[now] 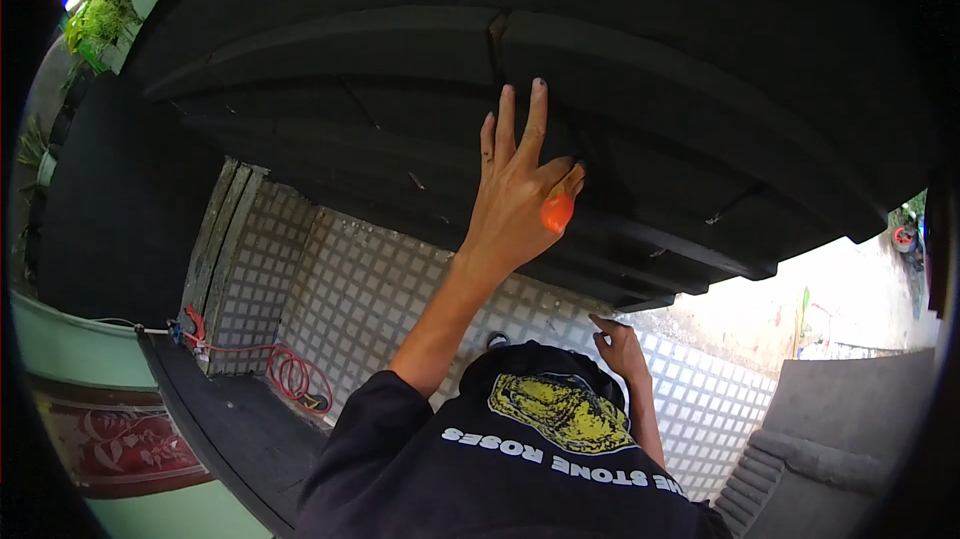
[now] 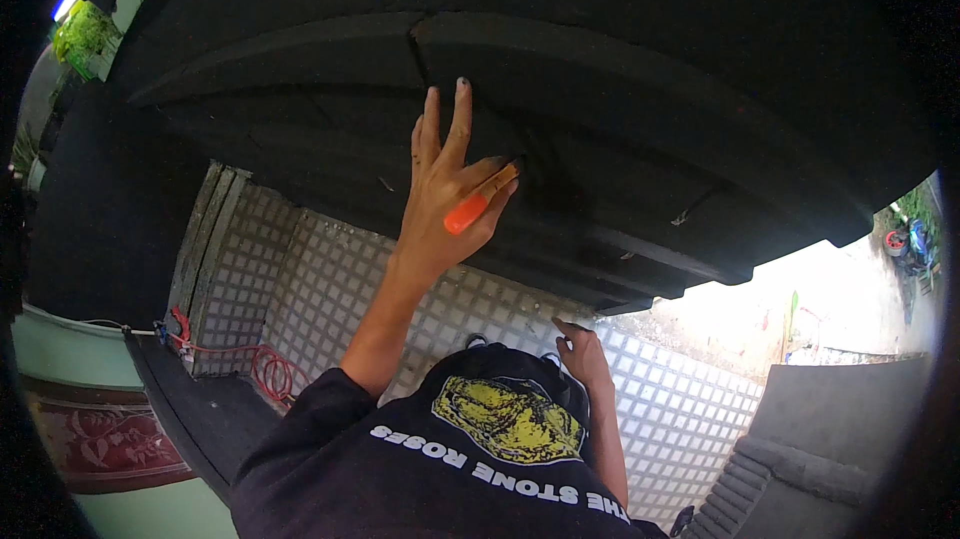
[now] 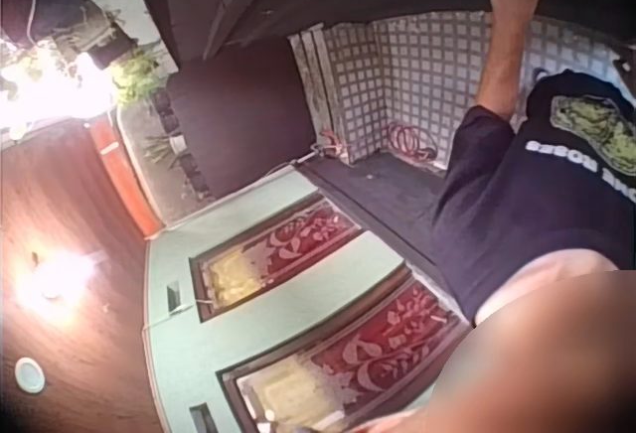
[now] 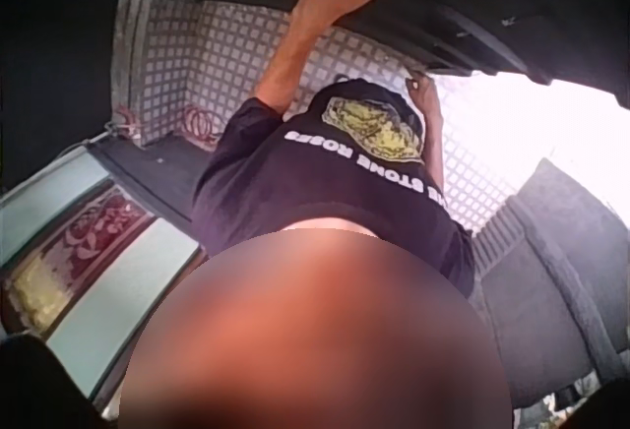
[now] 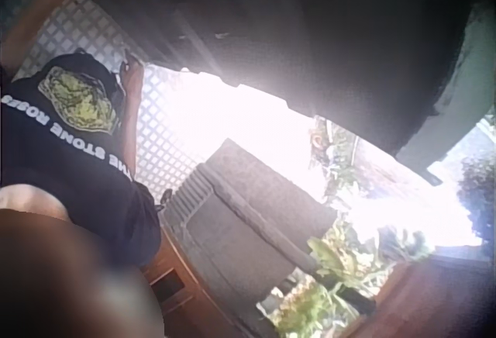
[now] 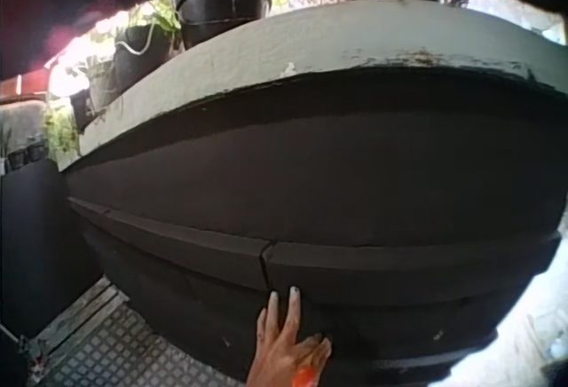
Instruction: Painting the underside of a roof or ceiling structure with black paint using a brush.
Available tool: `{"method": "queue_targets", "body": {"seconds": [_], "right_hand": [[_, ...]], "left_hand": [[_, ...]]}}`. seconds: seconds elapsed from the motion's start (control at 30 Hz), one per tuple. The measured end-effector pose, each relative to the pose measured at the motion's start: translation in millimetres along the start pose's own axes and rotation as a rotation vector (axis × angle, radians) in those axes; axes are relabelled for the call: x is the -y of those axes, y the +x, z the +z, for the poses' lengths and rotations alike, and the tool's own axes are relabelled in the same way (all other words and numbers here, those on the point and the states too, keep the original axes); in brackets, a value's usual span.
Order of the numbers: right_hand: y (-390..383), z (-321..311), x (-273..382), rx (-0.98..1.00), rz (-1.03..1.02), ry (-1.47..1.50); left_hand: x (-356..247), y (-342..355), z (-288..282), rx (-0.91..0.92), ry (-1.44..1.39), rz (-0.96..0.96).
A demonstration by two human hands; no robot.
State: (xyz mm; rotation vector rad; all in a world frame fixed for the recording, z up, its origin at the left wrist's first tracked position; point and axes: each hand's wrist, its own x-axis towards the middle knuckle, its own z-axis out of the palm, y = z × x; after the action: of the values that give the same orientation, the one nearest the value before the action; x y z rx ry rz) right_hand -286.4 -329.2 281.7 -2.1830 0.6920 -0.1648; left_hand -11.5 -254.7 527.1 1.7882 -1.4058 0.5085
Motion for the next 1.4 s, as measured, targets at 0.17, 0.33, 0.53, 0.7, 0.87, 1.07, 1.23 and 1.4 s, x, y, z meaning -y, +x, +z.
{"method": "queue_targets", "body": {"seconds": [0.17, 0.33, 0.53, 0.7, 0.87, 1.07, 1.23, 1.4], "right_hand": [[0, 2, -1, 0.033, 0.031, 0.012], [0, 2, -4, 0.022, 0.025, 0.002], [1, 1, -11, 0.015, 0.023, -0.004], [0, -3, -7, 0.046, 0.092, 0.009], [-1, -3, -13, 0.056, 0.106, 0.007], [-1, -6, -6, 0.052, 0.099, 0.009], [-3, -1, -14, 0.039, 0.093, 0.009], [-2, -6, -7, 0.069, 0.124, 0.036]], "left_hand": [[0, -5, -6, 0.101, 0.058, 0.036], [6, -4, -14, -0.020, 0.031, 0.014], [1, 5, 2, -0.078, 0.004, -0.018], [-2, -17, 9, 0.080, -0.050, 0.021], [10, -8, -11, -0.274, -0.195, -0.089], [5, 8, -3, -0.683, -0.221, -0.238], [-42, 10, 34, -0.556, -0.353, -0.067], [-24, 15, 32, -0.498, -0.425, 0.072]]}}
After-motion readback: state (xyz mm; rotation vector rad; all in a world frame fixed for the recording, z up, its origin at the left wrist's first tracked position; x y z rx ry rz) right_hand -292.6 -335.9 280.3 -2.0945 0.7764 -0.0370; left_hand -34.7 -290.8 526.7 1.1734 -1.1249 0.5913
